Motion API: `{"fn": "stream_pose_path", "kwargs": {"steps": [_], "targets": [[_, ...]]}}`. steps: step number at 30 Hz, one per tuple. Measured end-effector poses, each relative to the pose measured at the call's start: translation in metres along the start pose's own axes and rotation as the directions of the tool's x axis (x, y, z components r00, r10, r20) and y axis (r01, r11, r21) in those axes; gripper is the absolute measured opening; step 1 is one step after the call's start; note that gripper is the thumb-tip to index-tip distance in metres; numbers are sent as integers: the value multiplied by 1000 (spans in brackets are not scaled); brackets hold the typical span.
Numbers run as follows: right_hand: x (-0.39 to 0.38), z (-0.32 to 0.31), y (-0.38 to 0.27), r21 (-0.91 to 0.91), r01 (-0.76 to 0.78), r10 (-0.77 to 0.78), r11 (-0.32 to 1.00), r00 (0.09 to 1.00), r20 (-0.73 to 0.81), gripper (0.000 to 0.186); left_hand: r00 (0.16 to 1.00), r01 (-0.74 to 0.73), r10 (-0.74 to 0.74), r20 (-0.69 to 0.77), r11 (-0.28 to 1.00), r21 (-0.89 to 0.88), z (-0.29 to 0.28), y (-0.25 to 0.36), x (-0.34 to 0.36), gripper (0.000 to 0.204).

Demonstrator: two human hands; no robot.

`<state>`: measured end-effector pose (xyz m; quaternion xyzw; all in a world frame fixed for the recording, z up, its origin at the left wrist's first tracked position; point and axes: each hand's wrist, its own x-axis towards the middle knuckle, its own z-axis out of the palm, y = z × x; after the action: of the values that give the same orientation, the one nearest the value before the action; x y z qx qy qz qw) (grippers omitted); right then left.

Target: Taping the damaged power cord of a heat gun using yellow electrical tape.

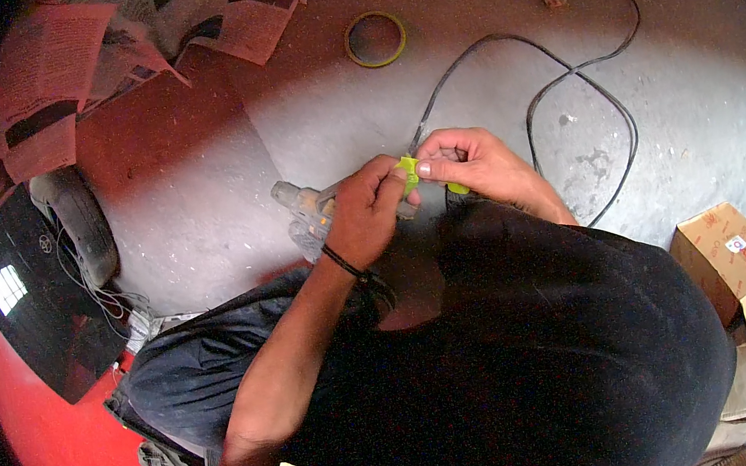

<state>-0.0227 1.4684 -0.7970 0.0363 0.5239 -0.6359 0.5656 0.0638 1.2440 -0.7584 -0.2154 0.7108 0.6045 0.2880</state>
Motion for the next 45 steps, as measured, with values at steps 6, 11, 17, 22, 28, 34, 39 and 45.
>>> {"fn": "stream_pose_path", "kwargs": {"steps": [6, 11, 17, 22, 28, 34, 39, 45], "targets": [[5, 0, 6, -15, -26, 26, 1000, 1000, 16, 23, 998, -57, 57, 11, 998, 16, -6, 1, 0, 24], [4, 5, -9, 92, 35, -47, 995, 990, 131, 27, 997, -71, 65, -43, 988, -135, 5, -2, -1, 21], [2, 2, 13, 207, 78, -94, 975, 993, 66, 24, 973, -168, 182, -144, 980, 103, 6, 2, -1, 19], [7, 8, 33, 335, 146, -137, 931, 989, -51, 21, 934, -234, 188, -305, 965, -119, 18, 4, 0, 20], [12, 22, 34, 498, 187, -141, 847, 982, -129, 15, 927, -287, 282, -249, 958, 14, 24, 0, -7, 32], [14, 19, 38, 354, 228, -151, 907, 961, -233, 16, 902, -269, 305, -307, 951, 155, 21, 5, -4, 25], [12, 21, 25, 367, 238, -154, 899, 957, -244, 26, 931, -214, 220, -292, 975, 53, 16, 4, -1, 21], [10, 12, 30, 306, 208, -170, 929, 974, -147, 30, 965, -201, 209, -159, 977, 65, 2, 16, 1, 18]]}}
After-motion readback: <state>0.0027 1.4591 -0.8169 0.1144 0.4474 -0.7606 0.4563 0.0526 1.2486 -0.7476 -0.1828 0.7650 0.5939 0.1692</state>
